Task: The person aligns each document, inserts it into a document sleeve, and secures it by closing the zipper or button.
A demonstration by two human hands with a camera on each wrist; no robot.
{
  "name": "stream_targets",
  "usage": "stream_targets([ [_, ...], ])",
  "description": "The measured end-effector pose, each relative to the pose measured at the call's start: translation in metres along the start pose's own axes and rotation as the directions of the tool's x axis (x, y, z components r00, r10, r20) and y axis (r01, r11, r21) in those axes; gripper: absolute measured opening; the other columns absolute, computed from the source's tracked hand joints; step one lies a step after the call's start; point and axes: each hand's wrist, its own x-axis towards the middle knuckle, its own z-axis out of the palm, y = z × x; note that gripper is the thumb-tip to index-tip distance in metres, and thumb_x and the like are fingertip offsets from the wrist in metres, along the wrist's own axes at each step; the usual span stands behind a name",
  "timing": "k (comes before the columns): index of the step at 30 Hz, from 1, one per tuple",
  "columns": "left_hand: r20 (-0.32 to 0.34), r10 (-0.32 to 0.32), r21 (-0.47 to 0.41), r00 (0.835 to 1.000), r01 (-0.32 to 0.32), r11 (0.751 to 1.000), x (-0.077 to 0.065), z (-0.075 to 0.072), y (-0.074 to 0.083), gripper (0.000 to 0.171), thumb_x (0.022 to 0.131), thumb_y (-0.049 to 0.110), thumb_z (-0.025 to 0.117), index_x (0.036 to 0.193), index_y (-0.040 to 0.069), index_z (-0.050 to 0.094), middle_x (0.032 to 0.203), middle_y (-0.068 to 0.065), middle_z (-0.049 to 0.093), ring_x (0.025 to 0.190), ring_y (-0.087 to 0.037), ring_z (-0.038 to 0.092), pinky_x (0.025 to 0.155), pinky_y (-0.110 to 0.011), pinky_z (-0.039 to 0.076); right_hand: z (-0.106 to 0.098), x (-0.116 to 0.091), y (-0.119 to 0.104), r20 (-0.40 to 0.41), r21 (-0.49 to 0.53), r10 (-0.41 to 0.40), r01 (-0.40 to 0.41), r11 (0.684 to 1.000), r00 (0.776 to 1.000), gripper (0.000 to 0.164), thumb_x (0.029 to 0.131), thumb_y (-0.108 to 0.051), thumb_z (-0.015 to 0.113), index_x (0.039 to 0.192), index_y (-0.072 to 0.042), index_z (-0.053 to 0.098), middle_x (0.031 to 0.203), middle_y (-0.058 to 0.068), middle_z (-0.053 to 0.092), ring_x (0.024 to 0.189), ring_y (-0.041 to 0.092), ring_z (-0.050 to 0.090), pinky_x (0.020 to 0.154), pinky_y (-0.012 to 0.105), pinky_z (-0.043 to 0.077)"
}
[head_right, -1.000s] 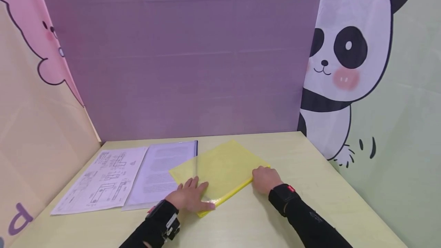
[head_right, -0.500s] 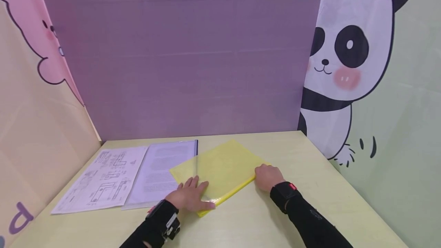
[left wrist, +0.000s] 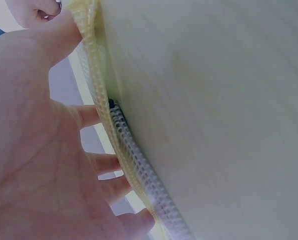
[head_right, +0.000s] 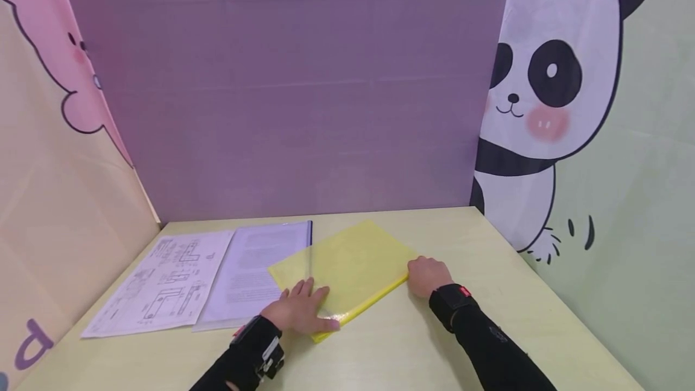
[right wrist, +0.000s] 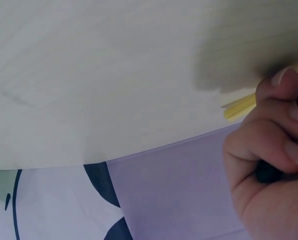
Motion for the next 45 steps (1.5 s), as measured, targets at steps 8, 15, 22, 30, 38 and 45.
stream_targets([
  [8, 0.013, -0.005, 0.002, 1.000, 0.005, 1.000, 0.000, 0.000, 0.000, 0.091, 0.089, 0.068, 0.063, 0.156, 0.012, 0.040, 0.164, -0.025, 0.022, 0.152, -0.043, 0.018, 0.120, -0.064, 0.014, 0.003, 0.006, 0.009, -0.017, -0.007, 0.021, -0.021, 1.000, 1.000, 0.011, 0.093, -0.009, 0.060, 0.083, -0.004, 0.062, 0.076, 0.010, 0.057, 0.066, 0.026, 0.055, 0.065, 0.046, 0.055],
  [15, 0.006, -0.009, -0.011, 1.000, 0.010, 1.000, 0.000, 0.000, 0.001, 0.089, 0.088, 0.067, 0.065, 0.155, 0.012, 0.042, 0.164, -0.025, 0.024, 0.151, -0.044, 0.019, 0.119, -0.065, 0.015, 0.002, 0.006, 0.010, -0.035, -0.008, 0.012, -0.012, 1.000, 0.999, 0.012, 0.091, -0.008, 0.059, 0.081, -0.003, 0.061, 0.076, 0.011, 0.059, 0.067, 0.029, 0.059, 0.064, 0.049, 0.055],
  [22, 0.010, -0.010, -0.004, 1.000, 0.010, 1.000, 0.001, 0.000, 0.000, 0.090, 0.089, 0.068, 0.063, 0.156, 0.013, 0.041, 0.164, -0.025, 0.023, 0.152, -0.043, 0.019, 0.120, -0.064, 0.015, 0.005, 0.008, 0.014, -0.040, -0.003, 0.032, -0.032, 0.999, 0.999, 0.012, 0.091, -0.007, 0.058, 0.080, -0.003, 0.061, 0.074, 0.010, 0.057, 0.065, 0.027, 0.056, 0.062, 0.047, 0.054],
  [30, 0.010, -0.007, -0.009, 1.000, 0.008, 1.000, 0.000, -0.001, 0.001, 0.089, 0.089, 0.067, 0.064, 0.156, 0.012, 0.042, 0.164, -0.025, 0.023, 0.152, -0.043, 0.019, 0.120, -0.065, 0.015, 0.007, 0.010, 0.017, -0.049, -0.017, 0.027, -0.028, 0.999, 0.998, 0.013, 0.092, -0.007, 0.058, 0.079, -0.004, 0.061, 0.073, 0.010, 0.058, 0.064, 0.027, 0.057, 0.061, 0.047, 0.054],
  [38, 0.012, -0.006, 0.002, 1.000, 0.006, 1.000, 0.000, 0.000, 0.000, 0.089, 0.089, 0.067, 0.064, 0.156, 0.013, 0.041, 0.164, -0.025, 0.024, 0.151, -0.044, 0.019, 0.119, -0.065, 0.015, 0.007, 0.012, 0.019, -0.050, -0.029, 0.032, -0.033, 0.999, 0.998, 0.013, 0.092, -0.006, 0.057, 0.079, -0.003, 0.061, 0.072, 0.010, 0.057, 0.063, 0.027, 0.056, 0.061, 0.046, 0.055],
  [45, 0.006, -0.005, -0.003, 1.000, 0.005, 1.000, 0.002, 0.001, -0.002, 0.090, 0.088, 0.067, 0.064, 0.156, 0.012, 0.041, 0.163, -0.026, 0.024, 0.151, -0.044, 0.020, 0.119, -0.065, 0.015, 0.006, 0.013, 0.023, -0.045, -0.009, 0.042, -0.043, 0.999, 0.998, 0.013, 0.092, -0.006, 0.058, 0.081, -0.002, 0.061, 0.073, 0.010, 0.056, 0.063, 0.026, 0.054, 0.062, 0.044, 0.053],
])
